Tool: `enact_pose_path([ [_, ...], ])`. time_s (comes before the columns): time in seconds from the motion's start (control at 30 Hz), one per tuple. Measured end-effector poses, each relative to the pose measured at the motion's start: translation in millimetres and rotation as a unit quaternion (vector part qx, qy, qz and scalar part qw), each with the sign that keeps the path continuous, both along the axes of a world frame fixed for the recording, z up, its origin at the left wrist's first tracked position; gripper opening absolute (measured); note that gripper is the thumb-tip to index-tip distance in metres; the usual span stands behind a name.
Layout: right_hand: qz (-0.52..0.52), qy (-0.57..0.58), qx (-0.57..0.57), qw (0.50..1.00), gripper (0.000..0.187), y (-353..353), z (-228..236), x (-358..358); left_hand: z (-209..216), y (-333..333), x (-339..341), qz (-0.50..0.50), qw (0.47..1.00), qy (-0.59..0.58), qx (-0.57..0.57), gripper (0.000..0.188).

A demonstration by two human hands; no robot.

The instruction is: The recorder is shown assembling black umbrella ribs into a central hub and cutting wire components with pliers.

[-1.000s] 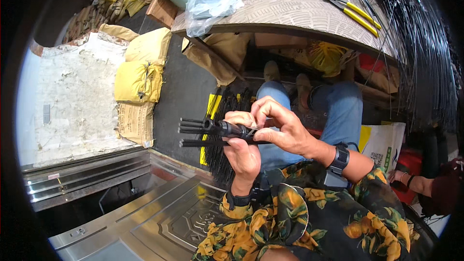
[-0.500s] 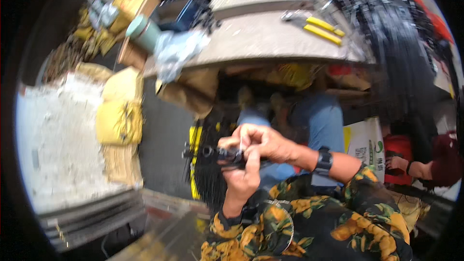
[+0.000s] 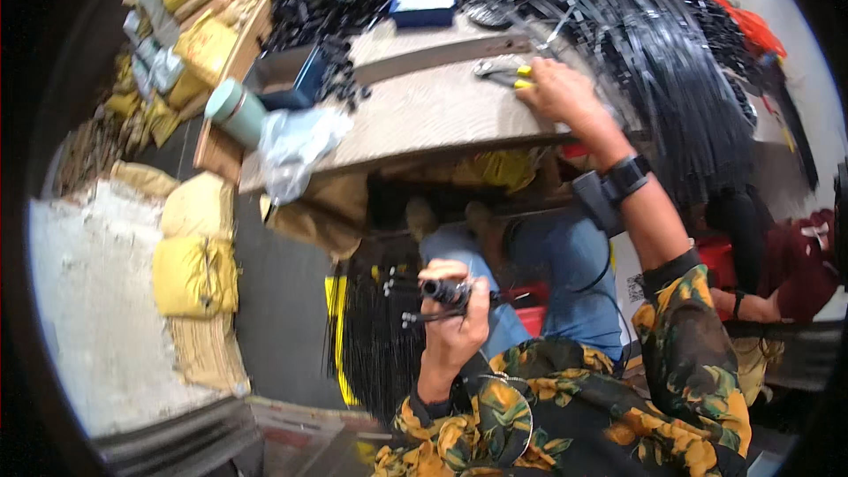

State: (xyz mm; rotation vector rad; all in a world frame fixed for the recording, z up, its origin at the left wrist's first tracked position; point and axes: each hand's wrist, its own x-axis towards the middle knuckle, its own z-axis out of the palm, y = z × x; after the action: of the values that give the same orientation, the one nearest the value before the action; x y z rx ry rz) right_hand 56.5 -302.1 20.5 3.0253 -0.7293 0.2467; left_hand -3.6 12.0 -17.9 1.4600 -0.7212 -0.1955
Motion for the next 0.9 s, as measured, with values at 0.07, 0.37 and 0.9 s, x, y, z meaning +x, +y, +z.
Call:
enact_pose_path([
  [0.07,0.003,0.060,-0.023,0.998,0.039,5,0,5,2,9,1,-0.015,1.000,0.008,0.002,0.017],
  [0.37,0.102,-0.276,0.159,0.942,0.042,44,8,3,20,12,-33,-0.003,0.999,-0.026,-0.032,0.021],
  [0.9,0.309,-0.171,0.210,0.912,0.032,87,50,-157,24,-11,-34,0.012,0.995,-0.102,0.010,0.025],
])
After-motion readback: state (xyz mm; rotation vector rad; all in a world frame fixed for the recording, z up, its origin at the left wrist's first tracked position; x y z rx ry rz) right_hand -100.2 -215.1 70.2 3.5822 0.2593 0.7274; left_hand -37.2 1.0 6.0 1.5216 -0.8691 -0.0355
